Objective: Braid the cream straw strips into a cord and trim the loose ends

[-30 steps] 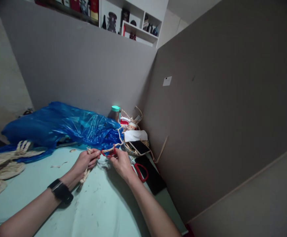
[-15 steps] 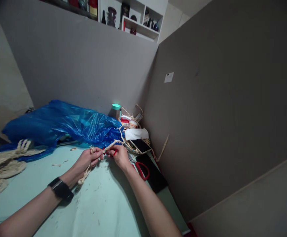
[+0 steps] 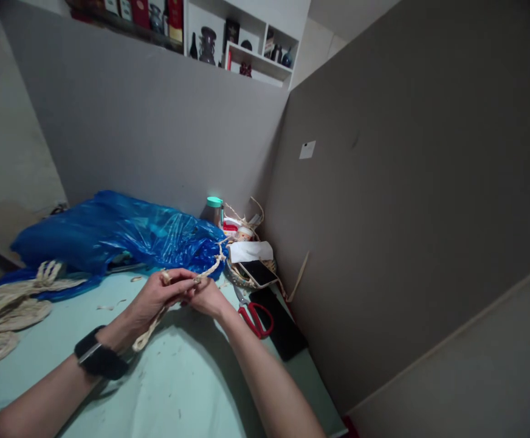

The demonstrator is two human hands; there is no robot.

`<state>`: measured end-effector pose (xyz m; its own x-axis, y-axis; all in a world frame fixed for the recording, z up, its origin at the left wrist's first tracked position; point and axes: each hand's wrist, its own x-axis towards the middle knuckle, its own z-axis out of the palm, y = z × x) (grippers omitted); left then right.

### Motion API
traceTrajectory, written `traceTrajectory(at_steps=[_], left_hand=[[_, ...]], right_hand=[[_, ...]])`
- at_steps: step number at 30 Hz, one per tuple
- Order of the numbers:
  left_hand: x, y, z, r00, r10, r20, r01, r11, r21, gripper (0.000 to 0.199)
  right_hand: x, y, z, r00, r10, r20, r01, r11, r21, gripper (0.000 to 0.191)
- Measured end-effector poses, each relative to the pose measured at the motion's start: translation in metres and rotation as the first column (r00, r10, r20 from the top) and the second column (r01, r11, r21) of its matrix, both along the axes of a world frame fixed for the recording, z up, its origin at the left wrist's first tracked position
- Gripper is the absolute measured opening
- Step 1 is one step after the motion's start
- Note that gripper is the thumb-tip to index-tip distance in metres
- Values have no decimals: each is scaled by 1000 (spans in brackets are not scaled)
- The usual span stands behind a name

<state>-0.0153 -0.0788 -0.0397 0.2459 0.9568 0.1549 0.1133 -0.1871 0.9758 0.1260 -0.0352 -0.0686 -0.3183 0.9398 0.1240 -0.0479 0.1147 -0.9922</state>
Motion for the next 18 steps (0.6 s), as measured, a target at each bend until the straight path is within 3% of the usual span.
traceTrajectory(at_steps=[3, 6, 10, 13, 18], left_hand=[[-8, -10, 5, 991, 72, -117, -60, 993, 104, 19], [-14, -27, 4, 958, 142, -248, -89, 973, 212, 15], [-16, -51, 3, 920, 103, -378, 7, 961, 278, 14], [-13, -60, 2, 894, 49, -445, 82, 959, 270, 17], [-14, -60, -1, 899, 9, -437, 109, 964, 244, 18]], right_hand=[[11, -16, 3, 1000, 11, -22, -13, 994, -112, 25], [34, -31, 12, 993, -66, -100, 47, 981, -188, 20], [55, -43, 28, 952, -155, -263, 93, 968, -234, 27], [58, -38, 38, 916, -217, -338, 145, 963, -226, 31], [55, -10, 44, 905, -254, -342, 178, 955, -238, 27]])
